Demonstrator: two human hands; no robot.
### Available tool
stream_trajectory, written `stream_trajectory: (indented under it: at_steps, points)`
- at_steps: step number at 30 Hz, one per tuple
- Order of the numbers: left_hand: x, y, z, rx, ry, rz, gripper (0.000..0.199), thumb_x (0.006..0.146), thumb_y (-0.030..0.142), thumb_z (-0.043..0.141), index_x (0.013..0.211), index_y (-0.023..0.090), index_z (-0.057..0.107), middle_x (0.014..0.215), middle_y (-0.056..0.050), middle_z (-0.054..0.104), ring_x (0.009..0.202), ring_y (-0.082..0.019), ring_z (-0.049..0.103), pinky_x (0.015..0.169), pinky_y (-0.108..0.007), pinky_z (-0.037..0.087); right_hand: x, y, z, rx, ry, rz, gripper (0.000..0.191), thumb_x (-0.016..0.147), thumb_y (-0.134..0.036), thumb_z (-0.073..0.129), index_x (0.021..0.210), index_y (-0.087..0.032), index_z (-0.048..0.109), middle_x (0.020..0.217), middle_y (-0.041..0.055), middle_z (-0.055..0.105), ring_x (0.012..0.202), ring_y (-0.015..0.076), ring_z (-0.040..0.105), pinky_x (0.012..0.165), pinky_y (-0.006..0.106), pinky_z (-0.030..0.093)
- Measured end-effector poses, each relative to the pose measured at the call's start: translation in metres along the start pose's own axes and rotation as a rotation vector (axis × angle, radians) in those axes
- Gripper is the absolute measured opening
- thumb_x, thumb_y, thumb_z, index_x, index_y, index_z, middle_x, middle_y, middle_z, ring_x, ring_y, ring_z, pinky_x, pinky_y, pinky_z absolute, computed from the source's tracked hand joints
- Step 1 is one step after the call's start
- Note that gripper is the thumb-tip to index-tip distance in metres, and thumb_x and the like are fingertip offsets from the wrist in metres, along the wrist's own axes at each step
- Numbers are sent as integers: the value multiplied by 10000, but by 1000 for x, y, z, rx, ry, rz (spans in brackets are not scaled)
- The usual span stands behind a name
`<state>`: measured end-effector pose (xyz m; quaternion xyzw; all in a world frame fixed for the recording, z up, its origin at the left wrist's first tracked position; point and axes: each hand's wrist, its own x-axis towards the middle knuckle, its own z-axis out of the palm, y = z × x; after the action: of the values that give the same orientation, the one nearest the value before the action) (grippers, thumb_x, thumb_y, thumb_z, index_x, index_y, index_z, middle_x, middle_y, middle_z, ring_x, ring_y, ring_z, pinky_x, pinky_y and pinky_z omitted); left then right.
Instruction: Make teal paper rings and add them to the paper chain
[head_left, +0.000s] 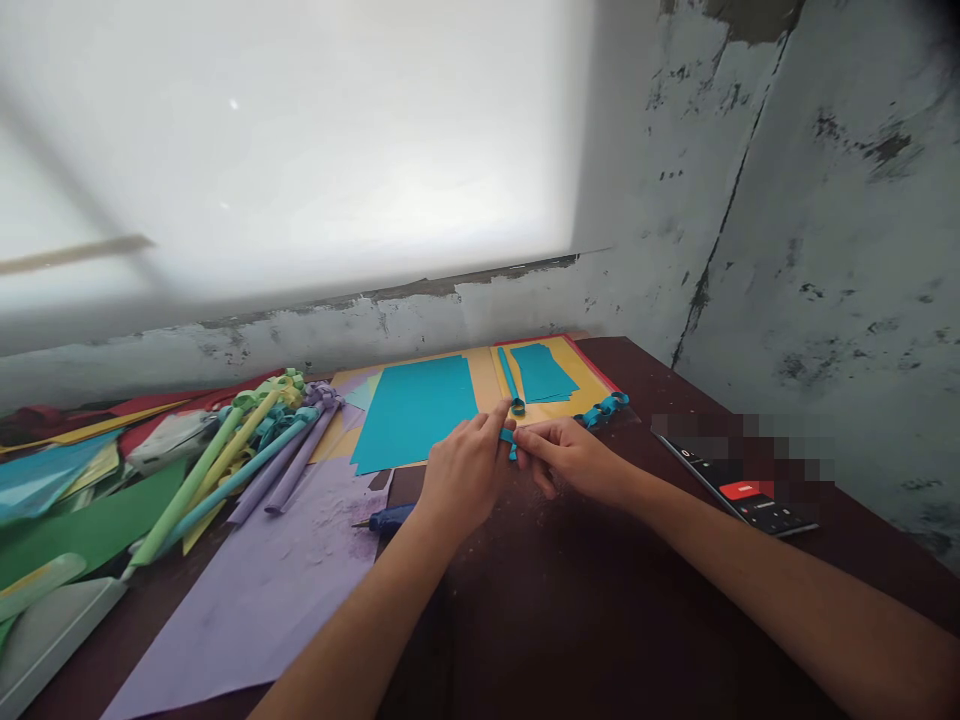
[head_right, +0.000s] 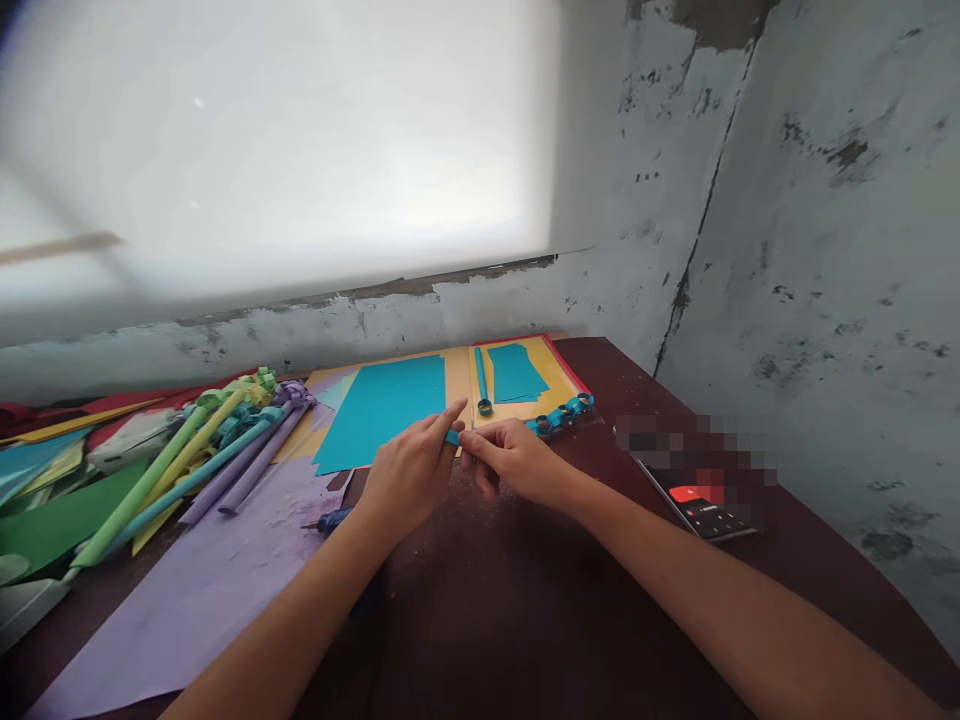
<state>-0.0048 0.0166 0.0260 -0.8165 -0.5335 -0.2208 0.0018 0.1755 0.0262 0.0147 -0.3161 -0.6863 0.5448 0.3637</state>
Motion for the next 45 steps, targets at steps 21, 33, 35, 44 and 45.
stream_trajectory:
  at_steps: [21,33,35,44,45]
  points:
    - [-2,2,-1,98,5,61,478,1035,259,433,1511,273,469,1258,-78,707,1088,-257,677,774,-312,501,1,6,0,-37,-11,-18,489,989,-597,495,744,-189,608,443,-39,578,443,116,497,590,267,421]
    - [0,8,0,-183,-100,-34,410,1079,334,302,1190,243,686,961,-60,777,904,-232,734,733,-289,481,0,-6,3,-15,4,-7,543,938,-672,522,716,-184,610,437,-31,567,425,115,484,565,275,415]
    - [0,8,-1,-112,-84,-34,387,1071,317,321,1199,244,679,987,-59,777,918,-245,735,717,-294,474,-1,-6,2,-12,12,4,548,927,-681,523,728,-180,620,446,-29,567,428,120,493,551,276,413]
    - [0,2,1,168,12,-9,476,1012,262,443,1480,200,505,1204,-116,728,1056,-290,687,776,-344,497,1,-4,1,-47,46,21,489,943,-624,539,728,-189,602,437,-32,568,436,123,487,549,268,404]
    - [-1,2,0,159,17,15,456,1016,248,425,1460,202,522,1200,-112,727,1056,-285,684,778,-341,492,1,-3,1,-47,40,20,492,948,-624,535,724,-191,598,435,-33,566,434,122,486,551,268,404]
